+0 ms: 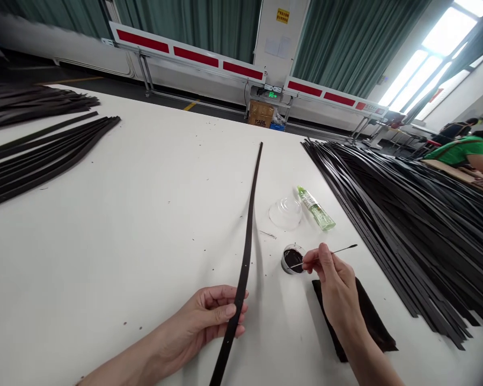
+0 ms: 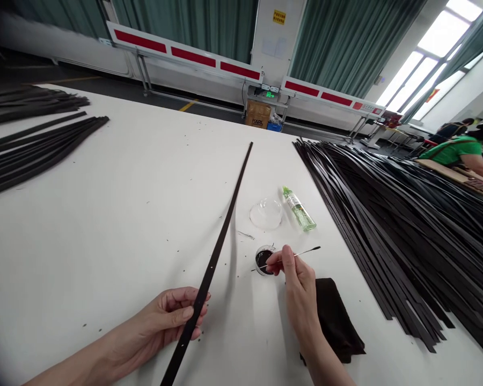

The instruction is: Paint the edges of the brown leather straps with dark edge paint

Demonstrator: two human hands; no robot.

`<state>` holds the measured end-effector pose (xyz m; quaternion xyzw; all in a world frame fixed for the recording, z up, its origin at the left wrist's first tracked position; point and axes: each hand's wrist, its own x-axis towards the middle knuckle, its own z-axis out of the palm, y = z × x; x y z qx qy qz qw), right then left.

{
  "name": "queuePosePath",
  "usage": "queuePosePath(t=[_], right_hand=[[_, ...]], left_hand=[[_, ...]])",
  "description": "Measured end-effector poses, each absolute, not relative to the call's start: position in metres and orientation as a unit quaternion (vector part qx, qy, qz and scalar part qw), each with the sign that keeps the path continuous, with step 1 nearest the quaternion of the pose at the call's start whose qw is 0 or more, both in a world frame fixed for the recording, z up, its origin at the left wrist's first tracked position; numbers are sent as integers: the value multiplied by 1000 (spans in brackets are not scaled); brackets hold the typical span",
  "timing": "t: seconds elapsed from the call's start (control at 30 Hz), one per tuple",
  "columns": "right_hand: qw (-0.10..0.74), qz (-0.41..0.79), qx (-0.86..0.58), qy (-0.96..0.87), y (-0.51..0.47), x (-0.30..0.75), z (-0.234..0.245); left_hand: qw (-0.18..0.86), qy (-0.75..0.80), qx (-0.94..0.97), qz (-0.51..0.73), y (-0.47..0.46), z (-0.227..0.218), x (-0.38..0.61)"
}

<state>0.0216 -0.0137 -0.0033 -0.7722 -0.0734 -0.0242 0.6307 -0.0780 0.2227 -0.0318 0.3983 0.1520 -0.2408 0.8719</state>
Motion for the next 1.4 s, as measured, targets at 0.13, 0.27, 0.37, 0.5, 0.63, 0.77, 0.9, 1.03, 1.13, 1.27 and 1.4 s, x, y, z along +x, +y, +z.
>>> queuePosePath(t=[0.13,0.27,0.37,0.5,0.63,0.77,0.9,1.03,1.13,1.27,1.4], right_hand=[[672,15,-737,-75,0,5,-6],[604,-43,-772,-195,12,-16,-8],[555,-87,-753,-344,18,-26,-8],[526,-109,-723,-436,24,-27,-9],[511,-113,-722,-453,28,-26,-8],[509,-111,-718,-461,28,-28,-7],[504,-111,-719,-465,29,-28,-7],[500,-111,-720,-467,30,-27,-7],[490,-114,-723,-473,30,-27,-7],[484,-118,-727,-473,30,-28,-7],[478,-125,-729,-473,31,-28,-7]], left_hand=[[877,151,389,-238,221,-32,-79],[881,138,383,-240,219,-35,-79],[886,118,376,-246,219,-36,-79],[890,103,372,-244,219,-35,-79],[891,96,373,-241,218,-35,-79],[889,97,375,-243,218,-36,-79],[890,89,378,-239,218,-36,-79],[886,87,385,-243,218,-36,-79],[884,83,389,-246,219,-35,-79],[884,79,390,-246,219,-36,-79],[883,83,389,-248,219,-35,-79]])
